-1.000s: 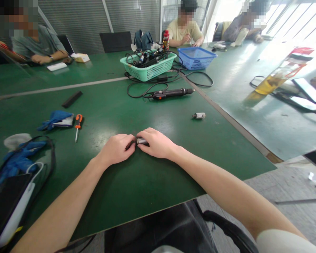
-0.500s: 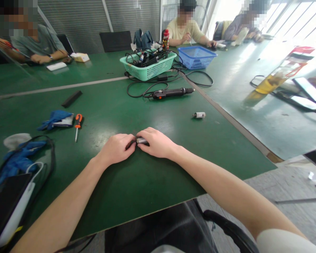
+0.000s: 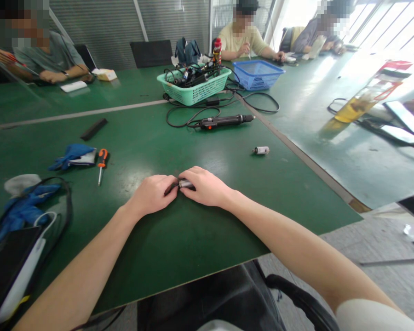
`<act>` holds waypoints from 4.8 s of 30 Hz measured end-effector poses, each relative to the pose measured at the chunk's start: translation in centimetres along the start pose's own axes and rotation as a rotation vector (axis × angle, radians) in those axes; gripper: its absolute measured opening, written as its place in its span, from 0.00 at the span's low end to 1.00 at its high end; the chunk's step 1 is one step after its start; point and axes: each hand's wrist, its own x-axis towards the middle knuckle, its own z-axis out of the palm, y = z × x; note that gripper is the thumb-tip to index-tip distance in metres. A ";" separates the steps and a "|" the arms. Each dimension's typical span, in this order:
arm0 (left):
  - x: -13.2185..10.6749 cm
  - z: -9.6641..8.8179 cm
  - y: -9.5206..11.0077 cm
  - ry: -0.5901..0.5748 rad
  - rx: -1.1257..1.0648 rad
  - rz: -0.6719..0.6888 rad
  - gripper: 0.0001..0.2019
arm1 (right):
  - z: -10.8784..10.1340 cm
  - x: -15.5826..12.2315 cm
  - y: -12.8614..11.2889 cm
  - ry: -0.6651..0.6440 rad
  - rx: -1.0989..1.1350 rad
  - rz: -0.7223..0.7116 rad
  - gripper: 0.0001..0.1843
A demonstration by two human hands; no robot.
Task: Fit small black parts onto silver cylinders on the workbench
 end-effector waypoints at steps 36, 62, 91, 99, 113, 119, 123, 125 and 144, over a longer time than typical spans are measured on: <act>0.2 -0.2 0.2 -0.039 -0.008 -0.080 0.10 | -2.8 2.0 3.6 -0.129 -0.336 -0.158 0.17; 0.0 -0.5 0.4 -0.060 0.011 -0.090 0.12 | -7.5 -6.3 14.9 0.297 -0.379 0.383 0.16; -0.3 -1.1 1.0 -0.058 0.060 -0.114 0.07 | 0.2 0.2 0.3 0.194 -0.083 0.023 0.18; 0.2 -1.0 0.8 -0.057 0.032 -0.097 0.06 | -0.3 -0.8 1.5 0.193 -0.025 -0.006 0.16; 0.3 -0.2 0.3 -0.039 0.017 -0.059 0.12 | -0.6 -0.6 1.5 0.149 -0.010 0.005 0.17; 0.3 -0.2 0.4 -0.039 0.010 -0.070 0.11 | -0.8 -0.7 1.3 0.157 0.003 0.028 0.17; 0.3 -0.5 0.7 -0.033 -0.038 -0.118 0.15 | -0.7 -0.8 1.2 0.152 0.006 0.024 0.18; 0.2 -0.6 0.7 -0.023 -0.053 -0.119 0.20 | -0.6 -0.9 1.2 0.143 0.000 0.024 0.19; 0.4 -0.9 1.0 -0.052 -0.067 -0.102 0.26 | -1.8 -1.4 0.3 0.080 -0.151 -0.078 0.10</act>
